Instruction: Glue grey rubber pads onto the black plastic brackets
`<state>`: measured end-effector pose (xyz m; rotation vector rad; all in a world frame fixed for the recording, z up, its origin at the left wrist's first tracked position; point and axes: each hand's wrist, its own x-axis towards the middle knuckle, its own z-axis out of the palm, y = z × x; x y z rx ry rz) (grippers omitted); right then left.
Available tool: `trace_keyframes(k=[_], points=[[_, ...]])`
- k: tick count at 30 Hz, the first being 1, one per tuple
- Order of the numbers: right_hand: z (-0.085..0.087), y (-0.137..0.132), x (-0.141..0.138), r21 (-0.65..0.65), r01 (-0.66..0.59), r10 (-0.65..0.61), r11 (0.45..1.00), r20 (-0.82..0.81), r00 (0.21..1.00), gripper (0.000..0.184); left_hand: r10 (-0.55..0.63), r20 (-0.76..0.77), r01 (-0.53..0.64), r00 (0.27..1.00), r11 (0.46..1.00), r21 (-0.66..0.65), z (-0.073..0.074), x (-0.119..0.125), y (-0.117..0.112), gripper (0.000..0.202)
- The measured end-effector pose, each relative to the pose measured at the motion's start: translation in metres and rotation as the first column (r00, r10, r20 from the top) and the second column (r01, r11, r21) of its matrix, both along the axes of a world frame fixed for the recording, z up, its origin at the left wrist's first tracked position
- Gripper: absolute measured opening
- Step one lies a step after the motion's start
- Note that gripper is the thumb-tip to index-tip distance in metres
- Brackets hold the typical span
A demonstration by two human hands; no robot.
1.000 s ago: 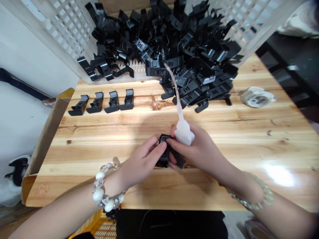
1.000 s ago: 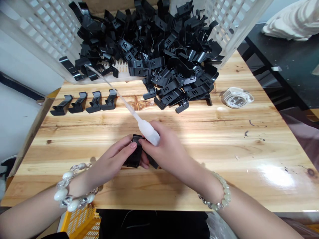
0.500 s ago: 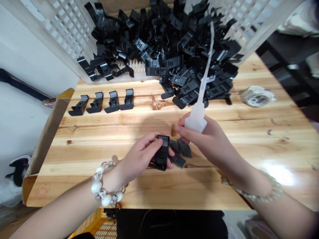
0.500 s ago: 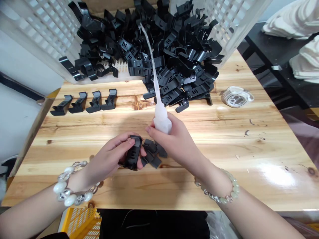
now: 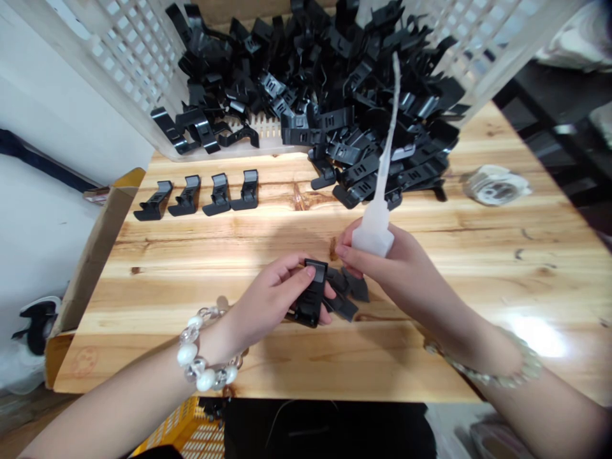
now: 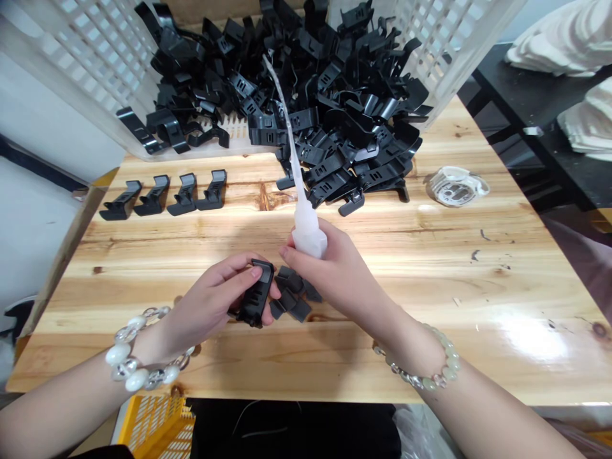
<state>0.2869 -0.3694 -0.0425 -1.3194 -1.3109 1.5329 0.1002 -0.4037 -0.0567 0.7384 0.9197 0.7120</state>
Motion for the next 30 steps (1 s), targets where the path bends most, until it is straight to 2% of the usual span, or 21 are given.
trace_keyframes(k=[18,30], points=[[0.0015,-0.0014,-0.0005,-0.003,-0.010,0.010,1.000,0.002,1.000,0.015,0.002,-0.007,-0.002,1.000,1.000,0.009,-0.0020,-0.0018,0.0001,0.014],[0.0020,-0.0018,-0.0020,-0.052,-0.002,0.002,0.999,-0.004,1.000,0.019,0.027,-0.037,-0.029,0.999,0.998,-0.051,0.0001,0.0011,-0.0009,0.019]])
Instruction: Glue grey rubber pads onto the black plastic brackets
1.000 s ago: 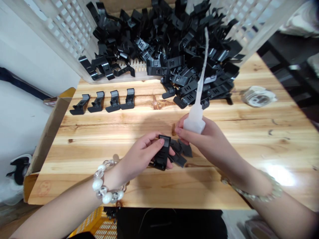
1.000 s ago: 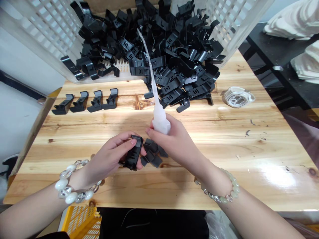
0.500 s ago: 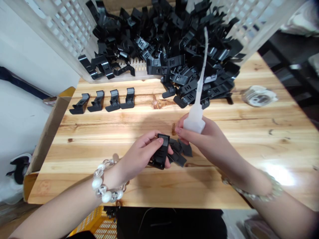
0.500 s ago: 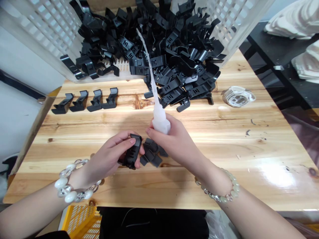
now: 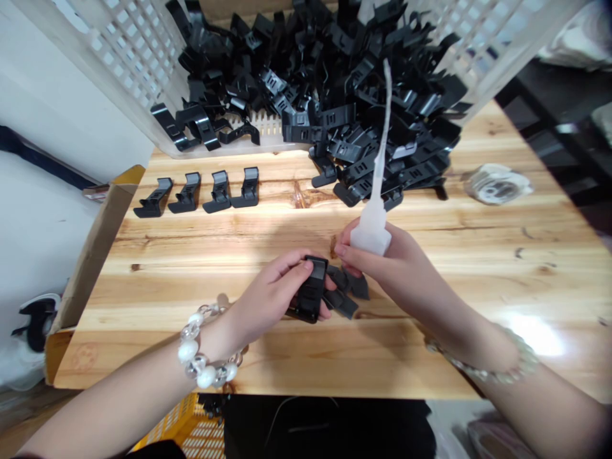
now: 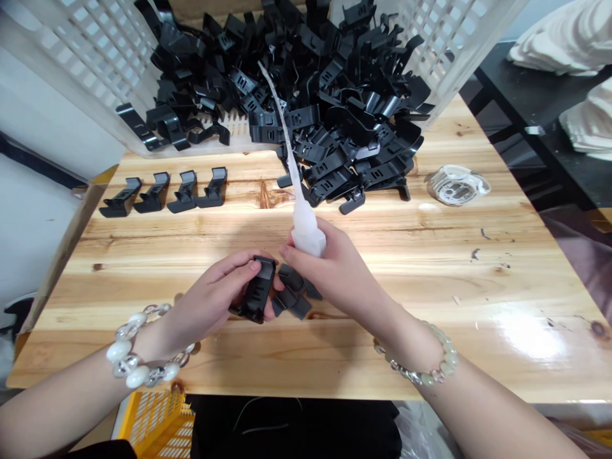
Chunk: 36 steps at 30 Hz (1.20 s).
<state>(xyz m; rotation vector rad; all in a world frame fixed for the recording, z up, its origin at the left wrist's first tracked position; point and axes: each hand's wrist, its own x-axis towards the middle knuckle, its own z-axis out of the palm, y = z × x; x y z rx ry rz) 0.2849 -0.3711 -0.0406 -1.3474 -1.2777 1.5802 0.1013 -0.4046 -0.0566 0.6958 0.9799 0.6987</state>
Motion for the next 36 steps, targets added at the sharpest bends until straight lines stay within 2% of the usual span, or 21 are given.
trace_keyframes(k=[7,12,25,33,36], points=[[-0.0025,0.0002,0.0004,0.033,-0.014,0.015,0.999,-0.022,1.000,0.018,0.006,-0.015,-0.007,1.000,1.000,-0.015,-0.0003,0.0002,0.0012,0.016],[-0.0034,0.0003,0.0005,0.040,-0.021,0.021,0.999,-0.015,1.000,0.016,-0.023,-0.006,0.023,1.000,1.000,0.016,-0.0009,-0.0012,0.0011,0.015],[-0.0062,0.0005,0.0006,0.063,-0.043,0.043,0.997,0.004,0.999,0.017,0.003,-0.036,-0.001,0.999,0.998,0.060,0.0003,-0.0011,0.0023,0.014],[-0.0077,0.0014,-0.0007,0.030,-0.018,0.019,0.999,-0.023,1.000,0.018,0.054,-0.001,-0.054,0.999,0.996,-0.064,-0.0009,0.0008,0.0030,0.017],[-0.0075,0.0030,-0.0006,0.037,-0.004,0.004,0.999,-0.011,1.000,0.019,0.059,0.004,-0.058,0.998,0.997,-0.056,-0.0025,0.0015,0.0022,0.017]])
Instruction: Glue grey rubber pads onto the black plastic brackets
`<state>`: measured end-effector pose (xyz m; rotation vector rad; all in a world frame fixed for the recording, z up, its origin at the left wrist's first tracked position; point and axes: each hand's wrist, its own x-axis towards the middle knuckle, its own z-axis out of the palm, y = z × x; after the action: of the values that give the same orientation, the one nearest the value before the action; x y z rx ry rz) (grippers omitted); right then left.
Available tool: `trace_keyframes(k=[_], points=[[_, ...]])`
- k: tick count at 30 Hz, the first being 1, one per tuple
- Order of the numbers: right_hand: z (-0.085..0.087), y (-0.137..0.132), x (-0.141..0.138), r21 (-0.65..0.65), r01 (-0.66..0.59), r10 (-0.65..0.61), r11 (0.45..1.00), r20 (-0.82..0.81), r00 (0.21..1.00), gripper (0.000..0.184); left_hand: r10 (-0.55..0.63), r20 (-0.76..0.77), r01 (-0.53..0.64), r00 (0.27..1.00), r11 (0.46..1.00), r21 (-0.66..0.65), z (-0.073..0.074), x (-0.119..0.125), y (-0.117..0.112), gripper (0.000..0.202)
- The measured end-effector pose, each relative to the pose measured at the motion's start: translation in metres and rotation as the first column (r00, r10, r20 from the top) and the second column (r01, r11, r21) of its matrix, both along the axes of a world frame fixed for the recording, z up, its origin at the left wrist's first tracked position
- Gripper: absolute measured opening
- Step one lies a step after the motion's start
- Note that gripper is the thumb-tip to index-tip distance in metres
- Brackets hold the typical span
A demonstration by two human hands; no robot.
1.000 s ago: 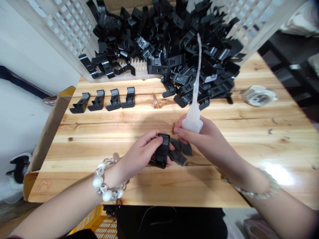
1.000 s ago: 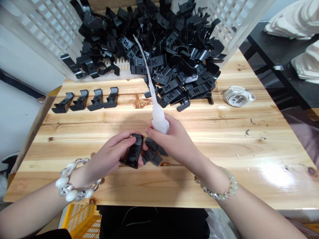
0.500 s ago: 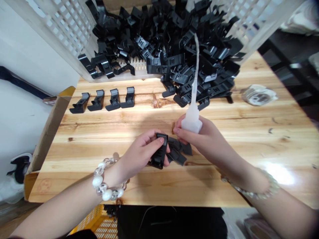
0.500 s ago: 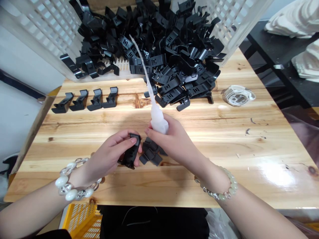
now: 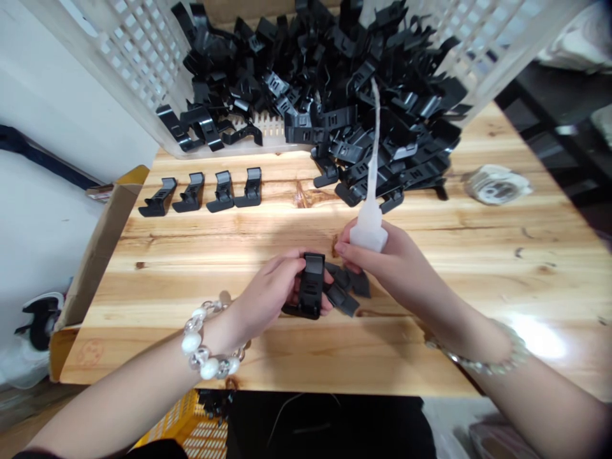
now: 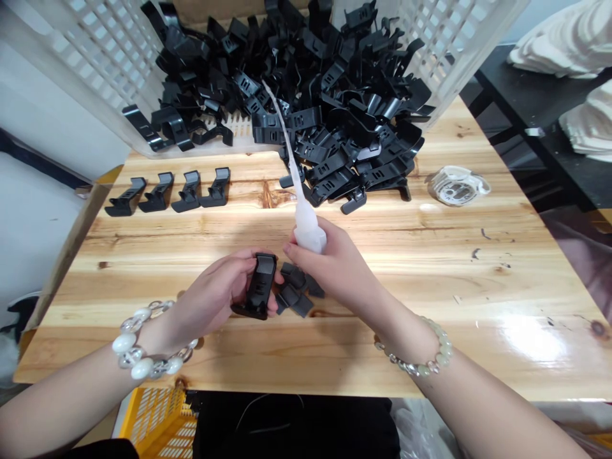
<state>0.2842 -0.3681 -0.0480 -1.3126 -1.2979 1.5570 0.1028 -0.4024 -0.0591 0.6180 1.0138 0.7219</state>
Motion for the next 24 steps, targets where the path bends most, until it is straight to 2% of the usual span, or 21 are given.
trace_keyframes(k=[6,11,13,17,20,22,24], points=[[-0.001,0.008,0.006,0.022,0.037,-0.038,0.999,0.062,0.997,0.020,0.003,-0.081,0.007,0.997,0.992,0.123,0.006,-0.003,0.005,0.014],[-0.006,0.015,0.015,0.061,0.058,-0.060,0.996,0.034,0.998,0.020,0.226,-0.219,-0.149,0.949,0.936,0.320,0.024,-0.027,0.024,0.015],[-0.009,0.016,0.017,0.074,0.050,-0.050,0.996,0.003,0.999,0.020,0.272,-0.284,-0.159,0.919,0.917,0.365,0.031,-0.038,0.032,0.016],[-0.013,0.019,0.019,0.100,0.054,-0.049,0.994,-0.056,0.997,0.019,0.324,-0.484,-0.054,0.813,0.870,0.491,0.039,-0.049,0.055,0.011],[-0.016,0.021,0.019,0.089,0.064,-0.056,0.994,-0.091,0.994,0.019,0.348,-0.542,0.051,0.765,0.806,0.589,0.040,-0.048,0.083,0.013],[-0.017,0.023,0.018,0.087,0.066,-0.058,0.994,-0.097,0.994,0.019,0.333,-0.590,0.103,0.735,0.806,0.582,0.038,-0.042,0.106,0.012],[-0.018,0.024,0.018,0.104,0.071,-0.059,0.992,-0.113,0.992,0.019,0.294,-0.663,0.152,0.689,0.835,0.529,0.034,-0.035,0.128,0.007]])
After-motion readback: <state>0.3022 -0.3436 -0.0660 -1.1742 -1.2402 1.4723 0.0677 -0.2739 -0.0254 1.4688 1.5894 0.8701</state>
